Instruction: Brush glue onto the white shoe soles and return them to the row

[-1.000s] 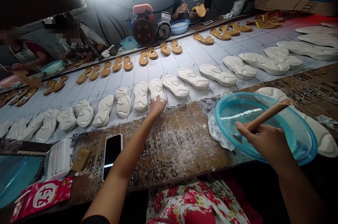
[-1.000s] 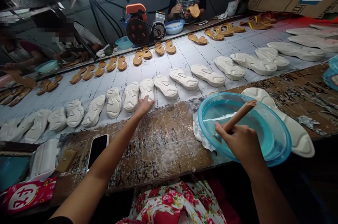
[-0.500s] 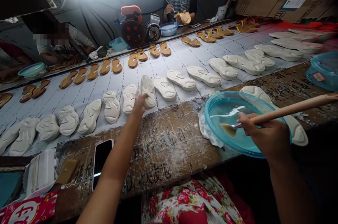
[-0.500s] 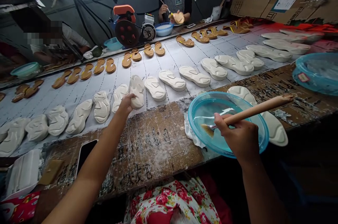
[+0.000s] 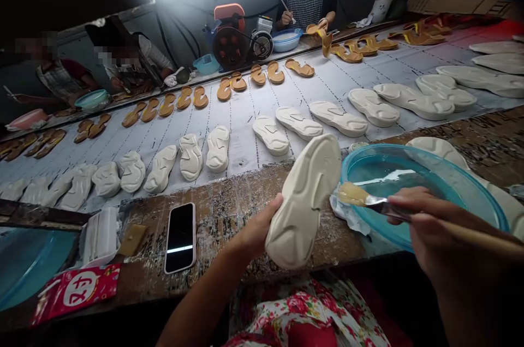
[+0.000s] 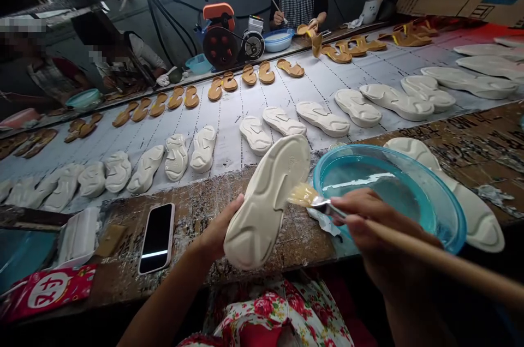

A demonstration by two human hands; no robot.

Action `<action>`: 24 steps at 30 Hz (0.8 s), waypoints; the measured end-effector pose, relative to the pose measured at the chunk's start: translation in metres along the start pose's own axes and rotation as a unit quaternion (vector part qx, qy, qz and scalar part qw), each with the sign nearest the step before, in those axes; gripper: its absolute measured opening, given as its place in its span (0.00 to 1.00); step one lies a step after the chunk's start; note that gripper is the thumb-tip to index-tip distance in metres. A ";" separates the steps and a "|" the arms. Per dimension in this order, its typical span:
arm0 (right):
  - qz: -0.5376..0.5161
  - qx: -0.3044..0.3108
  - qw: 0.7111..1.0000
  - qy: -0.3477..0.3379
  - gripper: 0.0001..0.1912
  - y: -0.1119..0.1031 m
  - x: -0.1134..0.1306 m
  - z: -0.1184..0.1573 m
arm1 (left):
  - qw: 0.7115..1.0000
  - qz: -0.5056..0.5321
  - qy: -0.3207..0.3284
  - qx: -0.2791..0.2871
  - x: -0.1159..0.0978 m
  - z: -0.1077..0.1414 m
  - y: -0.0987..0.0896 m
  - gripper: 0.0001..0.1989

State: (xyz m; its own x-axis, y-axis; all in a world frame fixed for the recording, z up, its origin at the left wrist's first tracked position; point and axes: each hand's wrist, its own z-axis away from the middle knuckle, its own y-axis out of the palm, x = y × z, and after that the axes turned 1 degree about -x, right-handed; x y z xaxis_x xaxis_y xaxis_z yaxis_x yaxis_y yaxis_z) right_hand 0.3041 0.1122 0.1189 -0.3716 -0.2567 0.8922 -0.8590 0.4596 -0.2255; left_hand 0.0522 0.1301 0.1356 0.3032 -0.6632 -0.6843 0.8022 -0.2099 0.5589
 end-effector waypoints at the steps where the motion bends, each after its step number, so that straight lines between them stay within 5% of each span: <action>1: 0.005 0.003 1.000 -0.020 0.17 0.001 0.004 0.004 | 1.000 0.003 -0.010 0.005 0.000 0.006 0.001 0.29; 10: 0.055 -0.020 0.978 -0.201 0.08 0.012 0.052 0.000 | 0.996 0.064 -0.051 0.027 -0.002 0.048 0.014 0.19; 16: 0.036 0.023 0.968 -0.246 0.08 0.018 0.087 0.003 | 0.988 -0.152 -0.002 0.036 -0.009 0.051 0.018 0.25; 21: 0.115 0.168 0.908 -0.365 0.06 0.012 0.095 0.007 | 0.892 -0.439 0.096 -0.051 -0.020 0.061 0.029 0.23; 24: 0.133 0.207 0.891 -0.381 0.07 0.011 0.095 0.009 | 0.840 -0.519 0.132 -0.086 -0.023 0.064 0.033 0.22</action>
State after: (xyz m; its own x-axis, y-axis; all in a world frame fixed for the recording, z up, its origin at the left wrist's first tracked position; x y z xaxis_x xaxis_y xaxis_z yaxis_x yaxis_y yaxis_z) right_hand 0.2560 0.0850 0.1975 -0.5772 -0.7607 0.2969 -0.7032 0.2782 -0.6543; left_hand 0.0384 0.0921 0.1995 -0.5200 -0.0003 -0.8541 0.7605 -0.4554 -0.4629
